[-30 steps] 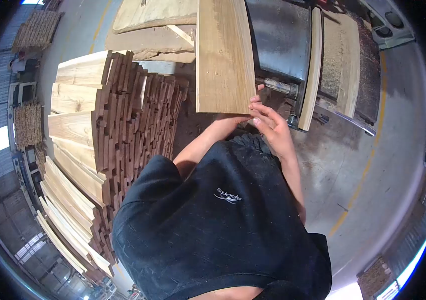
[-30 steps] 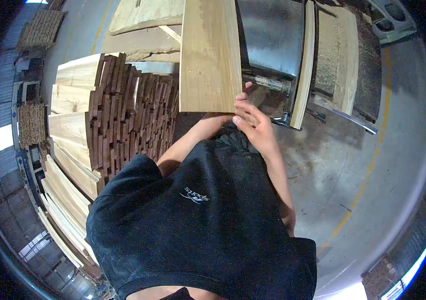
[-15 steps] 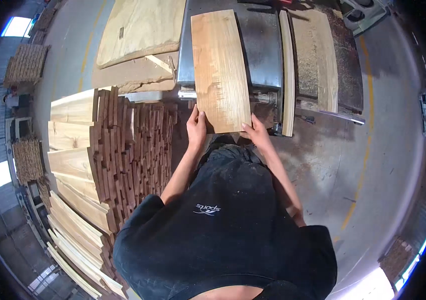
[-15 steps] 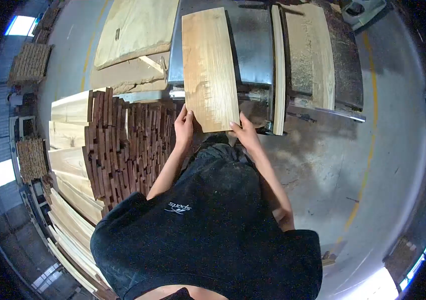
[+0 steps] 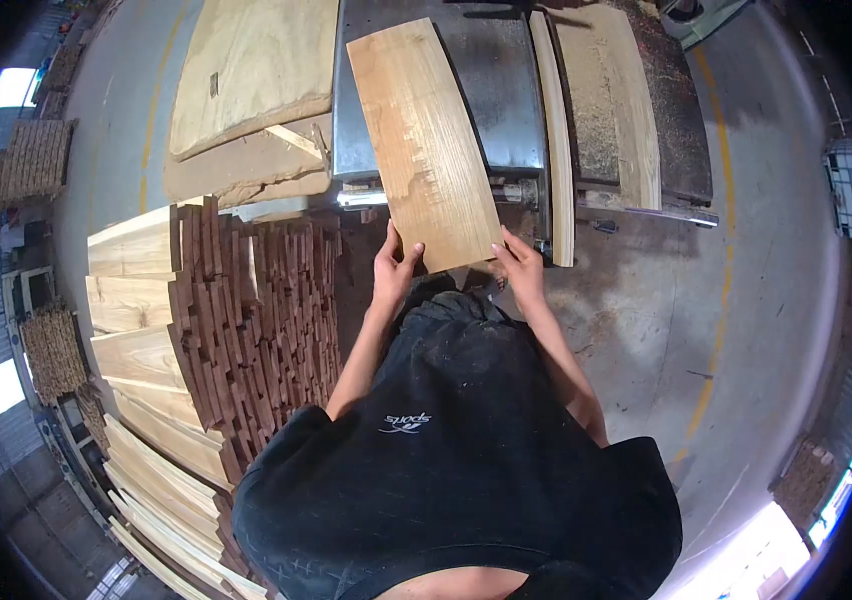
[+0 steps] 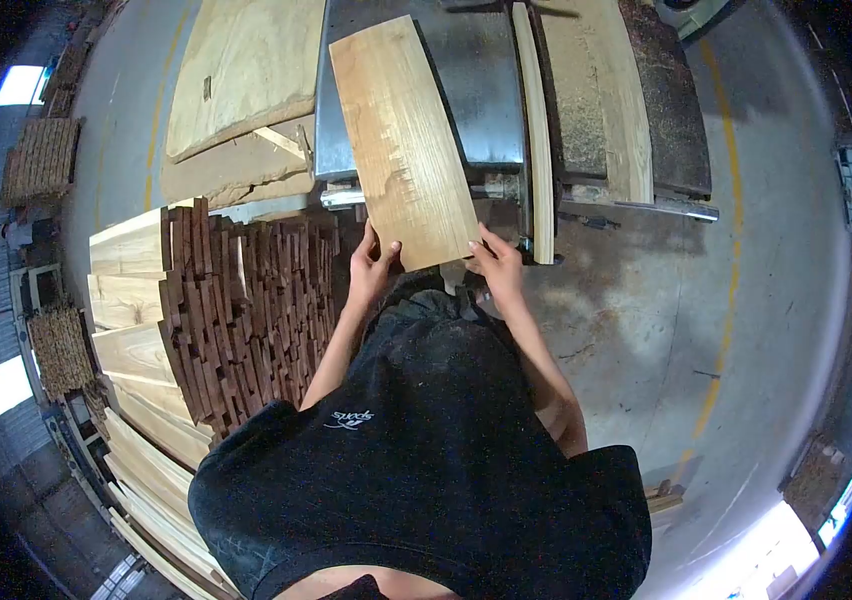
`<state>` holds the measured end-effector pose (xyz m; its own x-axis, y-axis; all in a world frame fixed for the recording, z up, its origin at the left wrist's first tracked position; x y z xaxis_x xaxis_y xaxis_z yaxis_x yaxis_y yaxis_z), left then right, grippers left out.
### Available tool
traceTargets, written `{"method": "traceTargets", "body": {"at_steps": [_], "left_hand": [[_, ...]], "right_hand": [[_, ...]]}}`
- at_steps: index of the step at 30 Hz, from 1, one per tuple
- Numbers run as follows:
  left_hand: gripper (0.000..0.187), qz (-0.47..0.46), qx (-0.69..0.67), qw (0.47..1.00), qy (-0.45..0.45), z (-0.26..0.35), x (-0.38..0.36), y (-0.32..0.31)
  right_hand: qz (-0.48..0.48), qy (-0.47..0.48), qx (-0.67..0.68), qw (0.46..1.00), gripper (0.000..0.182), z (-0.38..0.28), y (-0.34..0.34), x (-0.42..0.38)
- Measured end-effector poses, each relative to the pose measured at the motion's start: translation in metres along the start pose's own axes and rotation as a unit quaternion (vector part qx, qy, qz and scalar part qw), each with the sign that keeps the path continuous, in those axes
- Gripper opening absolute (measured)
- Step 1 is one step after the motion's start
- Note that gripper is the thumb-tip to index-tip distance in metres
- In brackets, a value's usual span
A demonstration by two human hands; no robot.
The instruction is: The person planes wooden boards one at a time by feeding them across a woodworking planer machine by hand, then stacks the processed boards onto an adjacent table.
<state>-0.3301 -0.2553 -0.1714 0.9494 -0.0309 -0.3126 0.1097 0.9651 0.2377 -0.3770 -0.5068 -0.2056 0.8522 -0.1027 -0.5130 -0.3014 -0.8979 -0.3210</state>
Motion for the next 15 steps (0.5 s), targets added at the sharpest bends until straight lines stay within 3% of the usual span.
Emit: {"method": "traceTargets", "body": {"at_steps": [2,3,5,6,8,9,11,15], "left_hand": [[0.071,-0.011,-0.071,0.997,-0.020,-0.001,-0.003,-0.009],[0.068,-0.033,0.006,0.999,-0.032,0.013,-0.009,-0.013],[0.087,-0.049,0.002,0.998,-0.037,0.005,-0.015,-0.023],[0.087,-0.060,-0.004,0.998,-0.037,0.008,-0.018,-0.027],[0.115,-0.118,0.106,0.982,-0.102,0.030,-0.029,-0.035],[0.115,-0.118,0.100,0.983,-0.100,0.030,-0.029,-0.033],[0.131,-0.157,0.187,0.964,-0.107,0.030,-0.023,-0.038],[0.127,-0.209,0.147,0.962,-0.095,0.035,-0.003,-0.046]], "right_hand": [[0.015,-0.013,0.012,1.000,0.051,0.002,0.010,-0.008],[0.033,-0.029,0.024,0.999,0.050,0.004,0.016,-0.014],[0.059,-0.020,0.051,0.997,0.046,0.006,0.023,-0.030],[0.071,-0.033,0.082,0.994,0.044,0.014,0.028,-0.036],[0.102,-0.062,0.143,0.983,0.038,0.040,0.039,-0.047],[0.104,-0.063,0.137,0.983,0.038,0.053,0.048,-0.047],[-0.028,-0.160,0.137,0.977,0.033,0.082,0.031,-0.042],[0.010,-0.179,0.220,0.959,0.028,0.062,0.020,-0.043]]}}
Point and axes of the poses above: each hand's wrist, its own x-axis towards the middle knuckle, its own y-axis out of the back of the hand, z = x × y, the point moved 10 cm from there along x, towards the middle knuckle, and after that the axes turned 7 degrees about x, right-handed, at the moved point
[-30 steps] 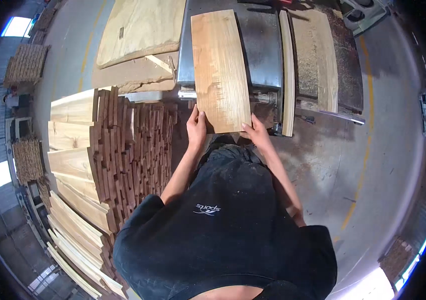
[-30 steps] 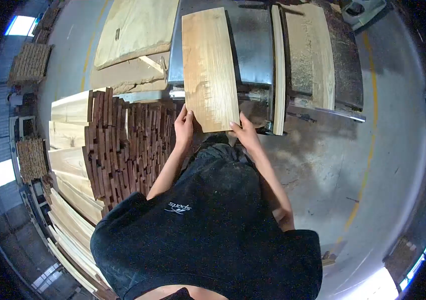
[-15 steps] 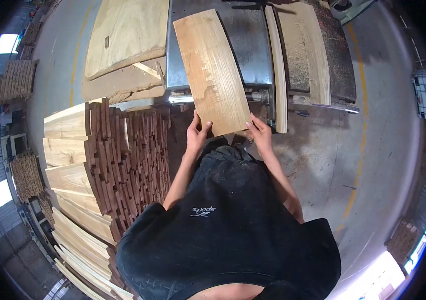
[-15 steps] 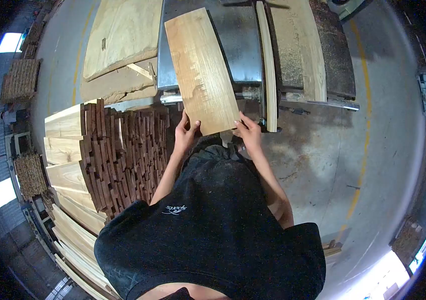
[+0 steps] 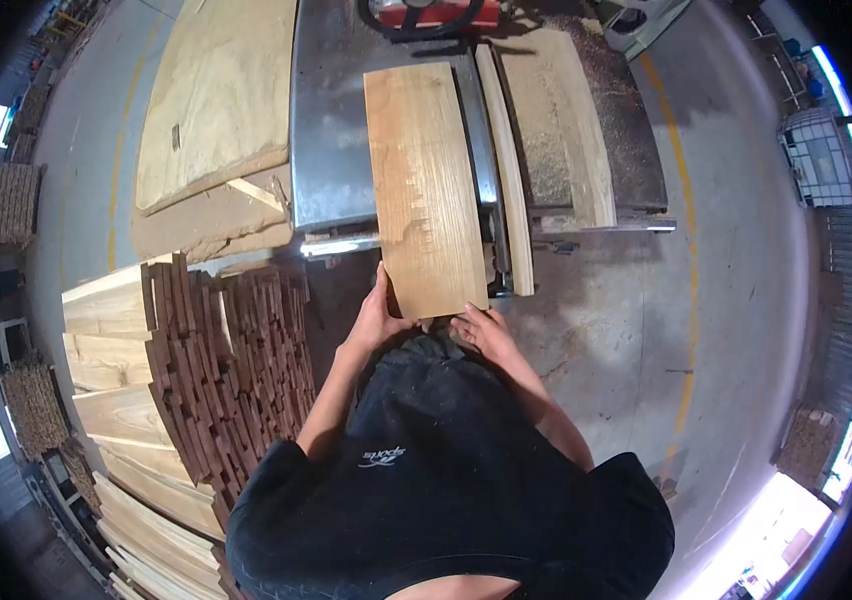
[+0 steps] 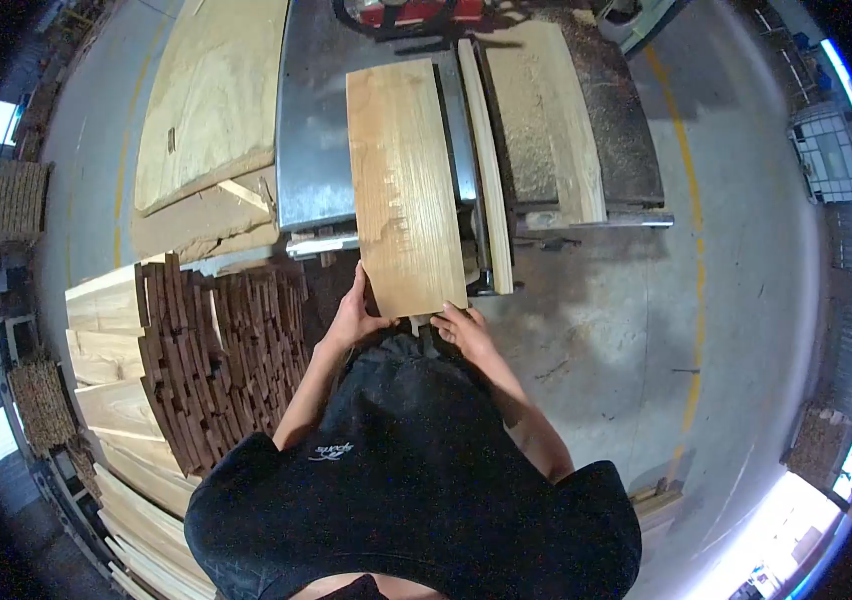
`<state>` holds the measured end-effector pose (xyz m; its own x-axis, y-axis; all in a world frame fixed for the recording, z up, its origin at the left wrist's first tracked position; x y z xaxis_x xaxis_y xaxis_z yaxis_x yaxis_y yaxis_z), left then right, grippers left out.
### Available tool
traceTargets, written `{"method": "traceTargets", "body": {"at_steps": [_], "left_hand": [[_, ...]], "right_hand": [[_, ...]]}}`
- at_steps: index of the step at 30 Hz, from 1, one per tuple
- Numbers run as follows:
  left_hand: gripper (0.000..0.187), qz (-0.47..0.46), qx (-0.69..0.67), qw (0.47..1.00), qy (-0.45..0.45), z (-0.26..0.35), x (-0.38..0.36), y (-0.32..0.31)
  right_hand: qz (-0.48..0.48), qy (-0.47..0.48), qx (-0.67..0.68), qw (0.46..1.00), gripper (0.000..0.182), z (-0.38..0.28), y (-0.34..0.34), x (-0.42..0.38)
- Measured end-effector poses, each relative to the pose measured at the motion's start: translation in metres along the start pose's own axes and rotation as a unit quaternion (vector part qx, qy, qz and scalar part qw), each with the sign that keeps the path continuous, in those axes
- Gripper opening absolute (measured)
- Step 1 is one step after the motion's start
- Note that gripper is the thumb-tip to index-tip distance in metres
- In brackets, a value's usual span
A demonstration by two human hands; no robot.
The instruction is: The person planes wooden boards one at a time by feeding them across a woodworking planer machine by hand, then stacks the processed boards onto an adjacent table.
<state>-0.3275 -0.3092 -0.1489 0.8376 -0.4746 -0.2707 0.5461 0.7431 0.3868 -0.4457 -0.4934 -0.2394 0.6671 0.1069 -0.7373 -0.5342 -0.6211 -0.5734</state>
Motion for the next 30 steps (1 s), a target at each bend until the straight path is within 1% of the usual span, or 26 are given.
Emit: {"method": "traceTargets", "body": {"at_steps": [1,3,4,6,7,8,9,10,11,12,14,15,16,17,18,20,21,23,26,28,30], "left_hand": [[0.127,0.001,0.001,1.000,-0.008,0.005,0.007,0.002],[0.128,-0.012,0.027,1.000,0.001,0.009,0.018,0.002],[0.128,-0.015,0.026,1.000,-0.006,0.014,0.024,0.002],[0.128,-0.005,0.039,0.999,-0.014,0.020,0.035,0.001],[0.128,-0.001,0.019,1.000,-0.015,0.022,0.041,0.000],[0.128,-0.006,0.018,1.000,-0.020,0.024,0.046,-0.004],[0.127,0.020,0.127,0.992,-0.002,0.029,0.051,0.001],[0.127,0.051,0.234,0.971,0.017,0.035,0.054,0.008],[0.125,0.050,0.324,0.943,0.061,0.034,0.056,0.015],[0.125,0.054,0.322,0.943,0.062,0.033,0.061,0.018],[0.123,0.120,0.375,0.918,-0.039,0.054,0.072,0.031],[0.124,0.102,0.367,0.925,-0.020,0.052,0.082,0.034],[0.124,0.110,0.364,0.925,-0.017,0.050,0.090,0.039],[0.125,0.116,0.362,0.925,-0.026,0.048,0.100,0.044],[0.126,0.121,0.360,0.924,-0.037,0.050,0.110,0.050],[0.127,0.123,0.358,0.925,-0.030,0.047,0.134,0.063],[0.127,0.116,0.346,0.930,-0.028,0.050,0.147,0.069],[0.127,0.106,0.323,0.940,-0.030,0.055,0.169,0.082],[0.127,0.117,0.302,0.945,-0.039,0.053,0.202,0.098],[0.128,0.119,0.291,0.949,-0.024,0.057,0.229,0.110],[0.127,0.093,0.288,0.953,-0.024,0.058,0.249,0.119]], "right_hand": [[-0.003,0.008,-0.001,1.000,0.028,-0.003,-0.003,0.001],[0.040,0.026,0.006,0.999,0.031,-0.011,-0.001,0.002],[0.041,0.035,0.007,0.999,0.031,-0.017,-0.006,0.003],[0.037,0.019,0.011,0.999,0.036,-0.018,-0.012,0.003],[0.034,0.033,-0.005,0.999,0.041,-0.021,-0.016,0.005],[0.038,0.039,-0.003,0.999,0.041,-0.024,-0.018,0.009],[0.057,0.040,-0.002,0.998,0.042,-0.027,-0.019,0.013],[0.074,0.039,-0.002,0.996,0.044,-0.030,-0.020,0.017],[0.088,0.052,-0.035,0.994,0.050,-0.035,-0.021,0.019],[0.086,0.052,-0.039,0.994,0.050,-0.040,-0.026,0.023],[0.101,0.051,-0.079,0.990,0.055,-0.050,-0.034,0.031],[0.096,0.050,-0.086,0.990,0.055,-0.057,-0.042,0.035],[0.112,0.040,-0.127,0.985,0.055,-0.065,-0.046,0.039],[0.127,0.031,-0.168,0.977,0.056,-0.075,-0.050,0.044],[0.123,0.033,-0.175,0.976,0.056,-0.084,-0.057,0.052],[0.122,0.071,-0.232,0.962,0.055,-0.110,-0.071,0.067],[0.121,0.074,-0.238,0.961,0.055,-0.119,-0.077,0.075],[0.138,0.069,-0.212,0.965,0.053,-0.133,-0.086,0.093],[0.147,0.070,-0.192,0.968,0.052,-0.155,-0.105,0.122],[0.182,0.064,-0.174,0.966,0.052,-0.172,-0.115,0.138],[0.194,0.064,-0.168,0.964,0.053,-0.181,-0.122,0.151]]}}
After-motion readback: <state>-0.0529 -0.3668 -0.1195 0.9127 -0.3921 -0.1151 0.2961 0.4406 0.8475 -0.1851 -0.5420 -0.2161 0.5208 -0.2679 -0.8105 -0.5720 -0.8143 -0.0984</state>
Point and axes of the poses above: each hand's wrist, its own x-axis towards the middle knuckle, its own y-axis out of the back of the hand, z = x × y, the point moved 10 cm from there along x, towards the middle knuckle, and after that the axes turned 7 degrees about x, right-handed, at the moved point
